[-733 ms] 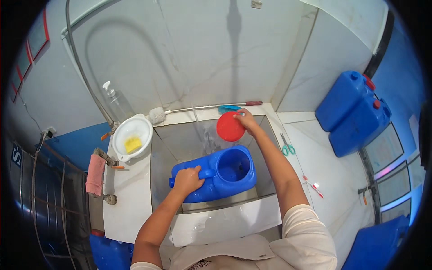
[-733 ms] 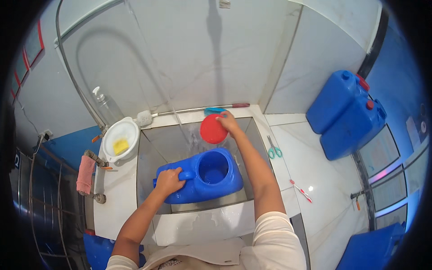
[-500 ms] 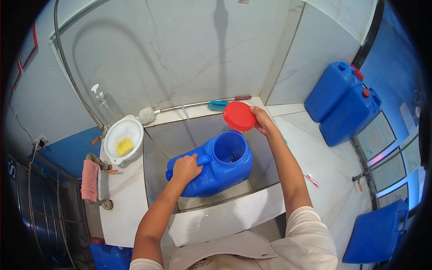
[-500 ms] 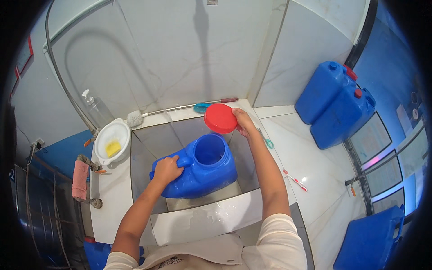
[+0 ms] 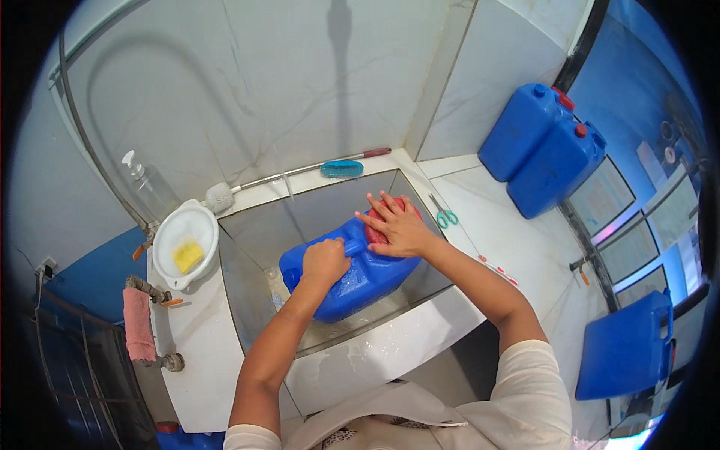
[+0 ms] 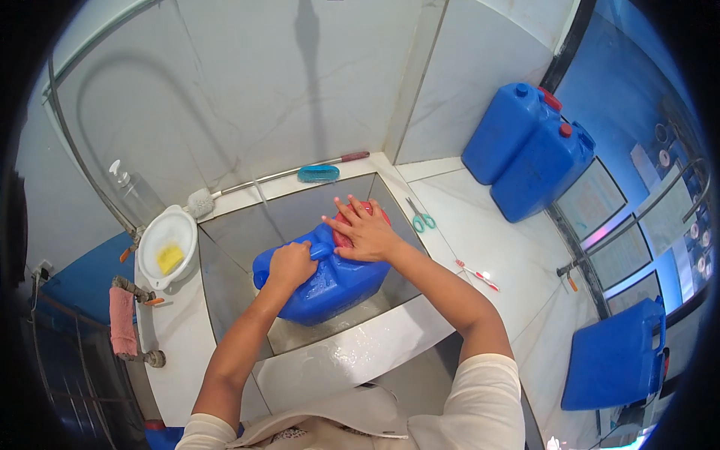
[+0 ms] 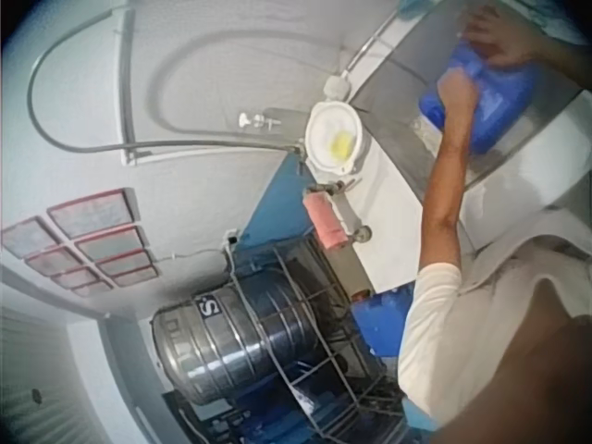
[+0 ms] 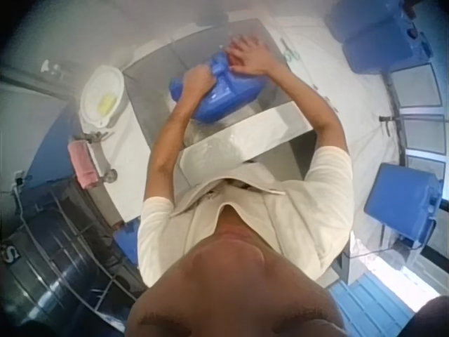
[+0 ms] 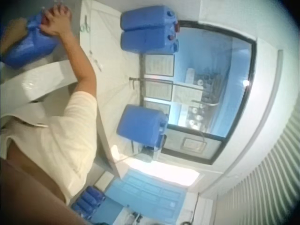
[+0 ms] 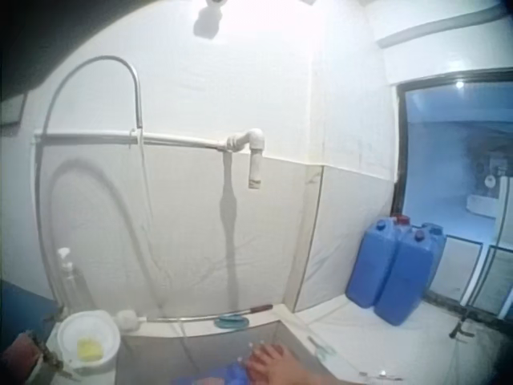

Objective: The person washes blue plastic water containers by hand in a basin, using a sponge to scrub the exterior and the red caps, rinsing them under running water, and using scissors to remove a seal from one container.

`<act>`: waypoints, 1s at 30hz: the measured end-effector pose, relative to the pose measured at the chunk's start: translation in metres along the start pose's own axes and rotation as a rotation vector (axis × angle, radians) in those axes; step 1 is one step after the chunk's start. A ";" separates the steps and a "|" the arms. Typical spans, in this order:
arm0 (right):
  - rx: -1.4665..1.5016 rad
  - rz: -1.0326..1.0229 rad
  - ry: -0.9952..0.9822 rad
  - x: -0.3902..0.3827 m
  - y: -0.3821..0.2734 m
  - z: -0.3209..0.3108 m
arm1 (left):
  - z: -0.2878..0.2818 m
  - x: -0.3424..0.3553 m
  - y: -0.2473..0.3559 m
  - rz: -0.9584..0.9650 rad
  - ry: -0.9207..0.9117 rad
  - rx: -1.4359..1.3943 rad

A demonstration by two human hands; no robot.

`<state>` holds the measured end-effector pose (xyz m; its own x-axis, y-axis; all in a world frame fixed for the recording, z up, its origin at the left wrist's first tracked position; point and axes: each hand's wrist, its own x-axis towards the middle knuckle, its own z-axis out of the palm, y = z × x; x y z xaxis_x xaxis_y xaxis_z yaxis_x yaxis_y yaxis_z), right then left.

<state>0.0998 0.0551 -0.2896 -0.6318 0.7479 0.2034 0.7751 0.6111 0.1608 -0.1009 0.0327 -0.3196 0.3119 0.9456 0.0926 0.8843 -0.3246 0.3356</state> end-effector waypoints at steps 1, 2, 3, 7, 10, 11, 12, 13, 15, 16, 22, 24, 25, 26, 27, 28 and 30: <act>-0.003 0.074 -0.037 0.000 -0.004 0.002 | -0.001 0.001 0.002 0.019 -0.002 0.004; -0.007 0.147 -0.075 0.000 -0.007 0.004 | -0.002 0.001 0.004 0.019 -0.016 0.020; -0.013 0.165 -0.068 -0.001 -0.010 0.006 | -0.003 0.000 0.004 0.017 -0.028 0.037; 0.051 0.095 -0.118 -0.015 -0.013 0.003 | -0.006 -0.005 0.003 0.061 -0.093 0.063; 0.063 0.030 -0.100 -0.018 -0.005 0.000 | -0.010 0.009 -0.003 0.172 -0.097 0.098; 0.053 0.022 -0.081 -0.019 -0.002 0.000 | -0.009 0.010 -0.002 0.172 -0.099 0.109; 0.083 0.013 -0.093 -0.021 0.002 0.003 | -0.007 0.012 0.001 0.171 -0.102 0.119; 0.110 0.008 -0.104 -0.024 0.008 0.004 | -0.005 0.015 0.004 0.175 -0.103 0.128; 0.159 0.055 -0.041 -0.021 0.024 0.007 | 0.002 0.015 0.014 0.123 -0.096 0.145; 0.189 0.103 0.036 -0.006 0.036 0.003 | 0.004 0.014 0.019 0.091 -0.094 0.158; 0.218 0.318 0.230 0.025 0.046 0.032 | 0.002 0.009 0.048 0.054 -0.094 0.199; 0.233 0.319 0.194 0.030 0.054 0.040 | -0.018 0.017 0.056 0.026 -0.043 0.234; 0.304 0.319 0.258 0.028 0.056 0.032 | -0.025 0.005 0.058 -0.003 -0.056 0.248; 0.351 0.314 0.338 0.034 0.074 0.012 | -0.041 0.003 0.063 -0.044 -0.050 0.284; 0.399 0.317 0.417 0.036 0.093 0.000 | -0.057 0.003 0.068 -0.078 -0.050 0.322; 0.396 0.337 0.412 0.033 0.117 -0.007 | -0.069 0.001 0.070 -0.080 0.011 0.326; 0.672 0.401 0.134 0.011 0.180 0.002 | -0.096 0.006 0.082 -0.048 0.162 0.309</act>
<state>0.2323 0.1738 -0.2599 -0.2662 0.9327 0.2433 0.7479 0.3591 -0.5583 -0.0601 0.0141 -0.2012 0.2301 0.9433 0.2393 0.9678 -0.2477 0.0455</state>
